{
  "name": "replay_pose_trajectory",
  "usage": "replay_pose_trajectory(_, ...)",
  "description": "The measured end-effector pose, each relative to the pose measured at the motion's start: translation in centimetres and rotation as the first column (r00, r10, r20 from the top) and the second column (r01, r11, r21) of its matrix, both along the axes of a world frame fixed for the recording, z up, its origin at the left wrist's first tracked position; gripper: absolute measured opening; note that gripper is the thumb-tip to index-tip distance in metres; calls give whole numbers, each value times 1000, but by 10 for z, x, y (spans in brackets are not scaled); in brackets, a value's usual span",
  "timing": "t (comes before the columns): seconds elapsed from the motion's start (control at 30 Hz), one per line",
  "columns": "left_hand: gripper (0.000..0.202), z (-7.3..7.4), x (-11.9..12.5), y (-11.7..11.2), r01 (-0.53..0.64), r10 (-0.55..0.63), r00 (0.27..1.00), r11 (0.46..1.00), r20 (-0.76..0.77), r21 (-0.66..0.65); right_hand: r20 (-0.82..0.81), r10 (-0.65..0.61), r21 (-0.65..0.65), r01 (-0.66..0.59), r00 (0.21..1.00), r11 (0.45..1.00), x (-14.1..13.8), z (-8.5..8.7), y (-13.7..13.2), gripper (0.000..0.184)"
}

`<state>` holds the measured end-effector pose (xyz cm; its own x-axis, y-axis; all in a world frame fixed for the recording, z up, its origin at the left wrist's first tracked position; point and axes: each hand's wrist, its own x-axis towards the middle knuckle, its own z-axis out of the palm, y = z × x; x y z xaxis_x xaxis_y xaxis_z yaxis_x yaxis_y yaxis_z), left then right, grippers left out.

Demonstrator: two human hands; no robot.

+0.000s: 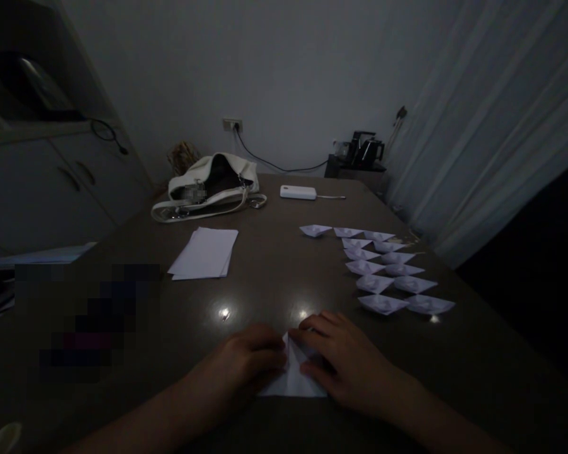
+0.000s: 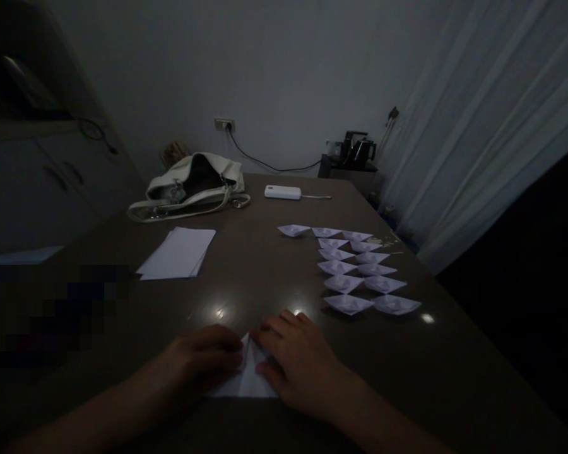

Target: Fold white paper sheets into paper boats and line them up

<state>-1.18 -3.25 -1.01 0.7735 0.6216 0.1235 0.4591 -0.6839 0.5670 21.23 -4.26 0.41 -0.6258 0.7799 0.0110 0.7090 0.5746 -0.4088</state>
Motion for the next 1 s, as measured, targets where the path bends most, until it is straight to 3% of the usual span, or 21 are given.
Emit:
replay_pose_trajectory(0.33,17,-4,4,-1,22,-22,999,999,-25,31,23,13,20,-13,1000,1000,0,0,-1,39)
replay_pose_trajectory(0.6,17,7,5,-2,22,-19,997,999,-80,40,60,16,43,-19,998,999,-1,1,-3,40)
replay_pose_trajectory(1.0,20,7,4,-3,14,-13,999,1000,-51,16,91,20,71,-26,996,997,-1,1,-3,39)
